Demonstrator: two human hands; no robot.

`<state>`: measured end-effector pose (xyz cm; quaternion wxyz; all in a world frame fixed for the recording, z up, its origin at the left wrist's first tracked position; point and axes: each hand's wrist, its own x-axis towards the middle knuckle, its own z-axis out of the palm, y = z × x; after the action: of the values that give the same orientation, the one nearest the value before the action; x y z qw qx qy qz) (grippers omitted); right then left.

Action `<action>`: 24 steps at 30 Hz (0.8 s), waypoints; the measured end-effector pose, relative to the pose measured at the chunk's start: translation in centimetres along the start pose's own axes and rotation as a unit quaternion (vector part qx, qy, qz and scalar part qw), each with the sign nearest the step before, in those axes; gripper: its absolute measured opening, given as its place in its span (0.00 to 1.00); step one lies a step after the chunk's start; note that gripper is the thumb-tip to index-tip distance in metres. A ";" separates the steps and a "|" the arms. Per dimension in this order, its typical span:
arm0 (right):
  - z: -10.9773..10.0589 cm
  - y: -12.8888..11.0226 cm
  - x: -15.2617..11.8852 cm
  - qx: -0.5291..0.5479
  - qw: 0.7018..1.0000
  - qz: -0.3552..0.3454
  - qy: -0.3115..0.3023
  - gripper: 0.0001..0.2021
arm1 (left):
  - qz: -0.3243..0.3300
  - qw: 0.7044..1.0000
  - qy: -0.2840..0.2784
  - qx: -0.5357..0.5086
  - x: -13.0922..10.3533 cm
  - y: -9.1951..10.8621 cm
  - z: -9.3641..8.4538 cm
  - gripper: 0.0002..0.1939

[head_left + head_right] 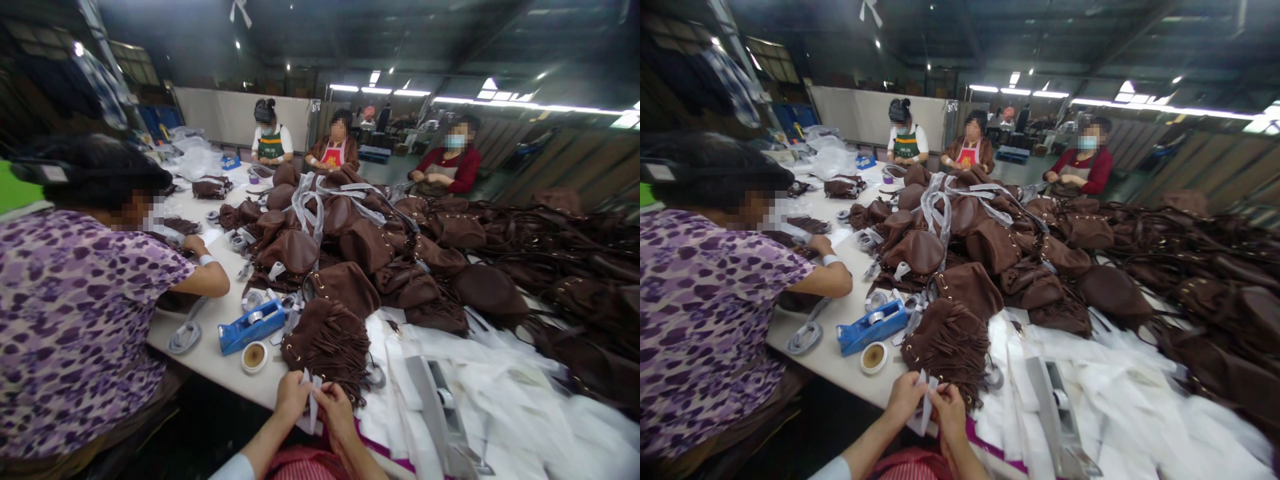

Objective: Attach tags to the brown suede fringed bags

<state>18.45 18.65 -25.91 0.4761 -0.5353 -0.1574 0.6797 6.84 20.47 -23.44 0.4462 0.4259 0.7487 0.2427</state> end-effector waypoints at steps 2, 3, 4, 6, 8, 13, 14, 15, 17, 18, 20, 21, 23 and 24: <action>0.0 0.1 -0.1 0.002 1.000 -0.007 -0.002 0.23 | -0.004 1.000 -0.008 -0.009 0.1 -0.2 0.0 0.08; 0.0 0.1 -0.2 0.005 1.000 -0.009 -0.006 0.22 | -0.007 1.000 -0.013 -0.015 0.1 -0.3 0.0 0.07; 0.0 0.1 -0.3 0.006 1.000 -0.009 -0.012 0.21 | -0.009 1.000 -0.018 -0.022 0.2 -0.4 0.0 0.07; -0.1 0.1 -0.6 0.007 1.000 -0.006 -0.025 0.20 | -0.012 0.999 -0.025 -0.034 0.2 -0.6 0.1 0.06; -0.3 -0.1 -0.7 0.004 0.999 -0.007 -0.033 0.22 | -0.013 0.999 -0.030 -0.040 0.2 -0.6 0.0 0.07; -0.4 -0.3 -0.3 -0.022 0.999 -0.024 -0.033 0.21 | -0.005 0.999 -0.039 -0.034 0.0 -0.3 -0.2 0.06; -0.3 -0.3 -0.1 -0.031 0.999 -0.027 -0.032 0.20 | -0.003 0.999 -0.040 -0.028 -0.1 -0.2 -0.3 0.06; -0.2 -0.3 0.0 -0.043 0.998 -0.029 -0.030 0.19 | -0.003 0.999 -0.040 -0.023 -0.1 0.0 -0.4 0.06; -0.1 -0.4 0.3 -0.068 0.997 -0.037 -0.021 0.18 | -0.003 0.999 -0.041 -0.018 -0.3 0.3 -0.5 0.06; 0.0 -0.5 0.4 -0.082 0.996 -0.044 -0.015 0.18 | -0.005 0.999 -0.044 -0.019 -0.3 0.4 -0.6 0.06; 0.1 -0.7 0.7 -0.107 0.992 -0.061 -0.001 0.16 | -0.013 0.998 -0.058 -0.034 -0.3 0.7 -0.8 0.07; 0.2 -0.7 0.7 -0.117 0.991 -0.069 0.004 0.16 | -0.020 0.996 -0.071 -0.048 -0.3 0.7 -0.9 0.08; 0.3 -0.9 0.9 -0.133 0.988 -0.077 0.010 0.15 | -0.041 0.989 -0.109 -0.087 0.0 0.6 -1.4 0.10; 0.3 -0.9 0.9 -0.139 0.987 -0.079 0.010 0.15 | -0.057 0.983 -0.133 -0.112 0.1 0.4 -1.7 0.11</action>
<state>18.63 19.92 -25.65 0.4506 -0.5886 -0.2874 0.6066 5.50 20.84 -22.39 0.5998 0.3587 0.6738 0.2401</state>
